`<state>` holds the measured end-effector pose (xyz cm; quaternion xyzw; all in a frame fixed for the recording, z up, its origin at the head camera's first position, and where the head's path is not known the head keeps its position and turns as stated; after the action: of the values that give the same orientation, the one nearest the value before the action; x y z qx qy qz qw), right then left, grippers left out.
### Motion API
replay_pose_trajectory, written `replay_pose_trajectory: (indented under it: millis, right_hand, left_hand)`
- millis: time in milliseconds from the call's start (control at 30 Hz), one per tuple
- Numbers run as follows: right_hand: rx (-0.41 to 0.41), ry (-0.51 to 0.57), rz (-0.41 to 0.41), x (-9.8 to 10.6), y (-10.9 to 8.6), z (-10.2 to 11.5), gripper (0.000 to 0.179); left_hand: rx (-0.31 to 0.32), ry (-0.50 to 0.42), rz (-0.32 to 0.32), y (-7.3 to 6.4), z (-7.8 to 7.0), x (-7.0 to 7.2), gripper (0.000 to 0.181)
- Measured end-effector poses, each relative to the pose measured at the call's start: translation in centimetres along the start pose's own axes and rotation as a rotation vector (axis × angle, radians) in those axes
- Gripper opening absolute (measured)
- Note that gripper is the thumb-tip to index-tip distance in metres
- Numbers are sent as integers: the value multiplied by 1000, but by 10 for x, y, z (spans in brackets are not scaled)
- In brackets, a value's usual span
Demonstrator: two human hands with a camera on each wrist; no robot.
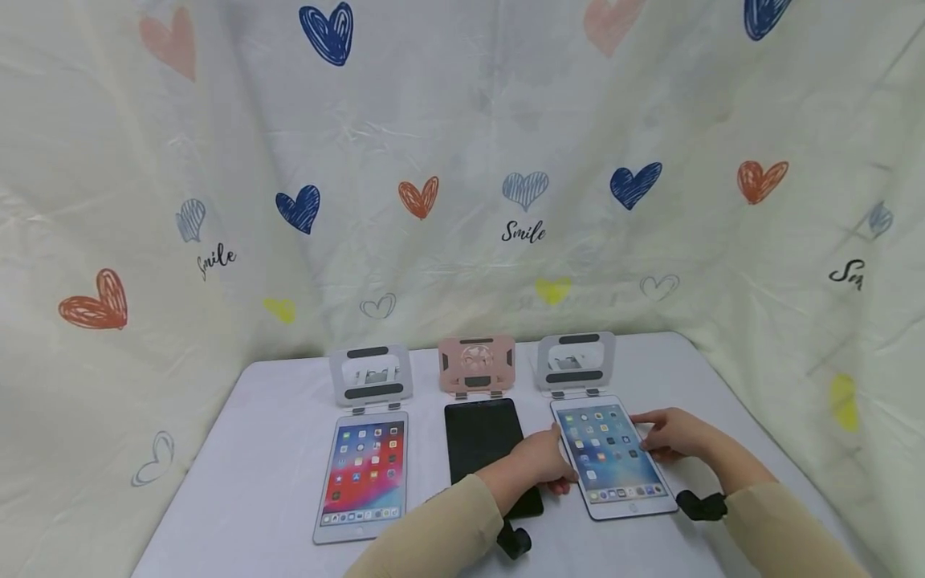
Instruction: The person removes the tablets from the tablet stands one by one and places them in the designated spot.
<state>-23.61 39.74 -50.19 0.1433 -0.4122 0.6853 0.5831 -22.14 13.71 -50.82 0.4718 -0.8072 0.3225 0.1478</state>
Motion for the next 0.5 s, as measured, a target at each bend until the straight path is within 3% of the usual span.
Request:
replay_pose_trajectory:
  millis: [500]
  right_hand:
    - [24,12,13,6,-2,-15,60]
  left_hand:
    - [38,-36,-15,3,-1,-9,86]
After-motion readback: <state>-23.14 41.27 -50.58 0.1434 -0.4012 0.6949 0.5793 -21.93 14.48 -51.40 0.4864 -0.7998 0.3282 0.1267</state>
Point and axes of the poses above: each hand's wrist, its own y-axis towards the middle knuckle, its own x-axis out of the back of the hand, z = x × y, the point moved 3 cm from there along y, towards the middle knuckle, and after that the axes turned 3 degrees about -z, right-handed, at the moved point
